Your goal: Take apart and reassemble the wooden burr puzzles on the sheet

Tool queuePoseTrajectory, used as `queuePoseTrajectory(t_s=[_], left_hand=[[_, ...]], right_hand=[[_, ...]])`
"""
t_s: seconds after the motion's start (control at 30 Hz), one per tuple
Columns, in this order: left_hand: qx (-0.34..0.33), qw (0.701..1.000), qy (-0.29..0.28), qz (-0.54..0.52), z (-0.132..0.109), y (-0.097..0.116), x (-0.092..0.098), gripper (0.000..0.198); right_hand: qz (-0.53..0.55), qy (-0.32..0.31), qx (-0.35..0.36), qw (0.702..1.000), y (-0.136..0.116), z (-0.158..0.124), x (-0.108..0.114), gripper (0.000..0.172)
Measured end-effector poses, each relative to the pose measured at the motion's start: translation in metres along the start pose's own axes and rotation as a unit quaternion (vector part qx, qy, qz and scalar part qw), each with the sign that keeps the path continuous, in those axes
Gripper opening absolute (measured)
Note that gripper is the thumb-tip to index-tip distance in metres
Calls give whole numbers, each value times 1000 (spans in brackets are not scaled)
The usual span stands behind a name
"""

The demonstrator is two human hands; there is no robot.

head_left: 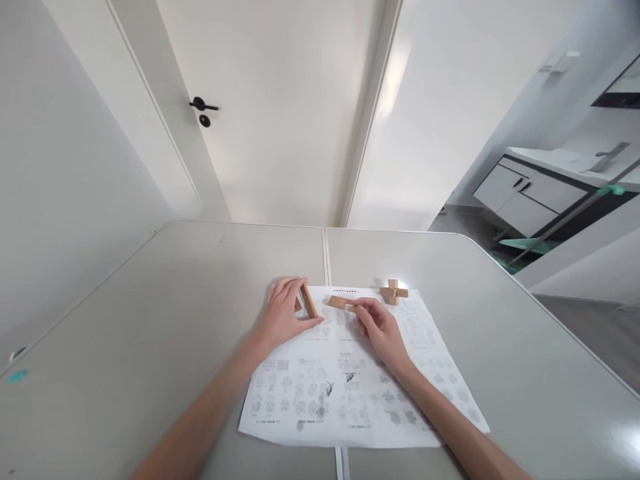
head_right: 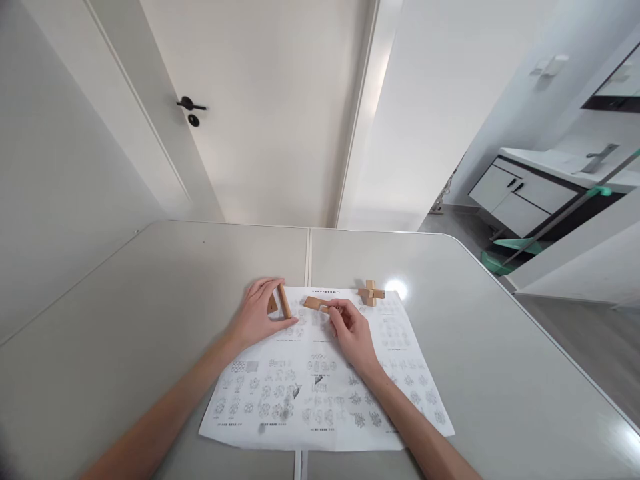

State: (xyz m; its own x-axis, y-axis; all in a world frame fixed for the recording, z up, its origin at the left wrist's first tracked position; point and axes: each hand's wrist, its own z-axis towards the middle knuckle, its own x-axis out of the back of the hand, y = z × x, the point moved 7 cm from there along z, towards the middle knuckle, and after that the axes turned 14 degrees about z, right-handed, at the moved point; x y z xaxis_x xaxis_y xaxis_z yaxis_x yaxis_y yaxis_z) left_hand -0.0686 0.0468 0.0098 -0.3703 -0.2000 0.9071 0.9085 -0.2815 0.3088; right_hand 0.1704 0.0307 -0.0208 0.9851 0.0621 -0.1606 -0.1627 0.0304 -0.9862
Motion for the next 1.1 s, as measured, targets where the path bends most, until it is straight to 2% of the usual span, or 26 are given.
queuePoseTrajectory(t_s=[0.2, 0.4, 0.83, 1.1], left_hand=[[8, 1000, 3, 29, -1, -6, -7, 84], [-2, 1000, -2, 18, -1, -7, -8, 83], [-53, 998, -38, 12, -1, 9, -7, 78], [-111, 992, -65, -9, -7, 23, -7, 96]], right_hand=[[-89, -30, 24, 995, -1, -2, -7, 44], [-156, -80, 78, 981, -6, -6, -17, 39], [-286, -166, 144, 932, -5, -16, -33, 36], [-333, -182, 187, 906, -12, -19, -41, 34]])
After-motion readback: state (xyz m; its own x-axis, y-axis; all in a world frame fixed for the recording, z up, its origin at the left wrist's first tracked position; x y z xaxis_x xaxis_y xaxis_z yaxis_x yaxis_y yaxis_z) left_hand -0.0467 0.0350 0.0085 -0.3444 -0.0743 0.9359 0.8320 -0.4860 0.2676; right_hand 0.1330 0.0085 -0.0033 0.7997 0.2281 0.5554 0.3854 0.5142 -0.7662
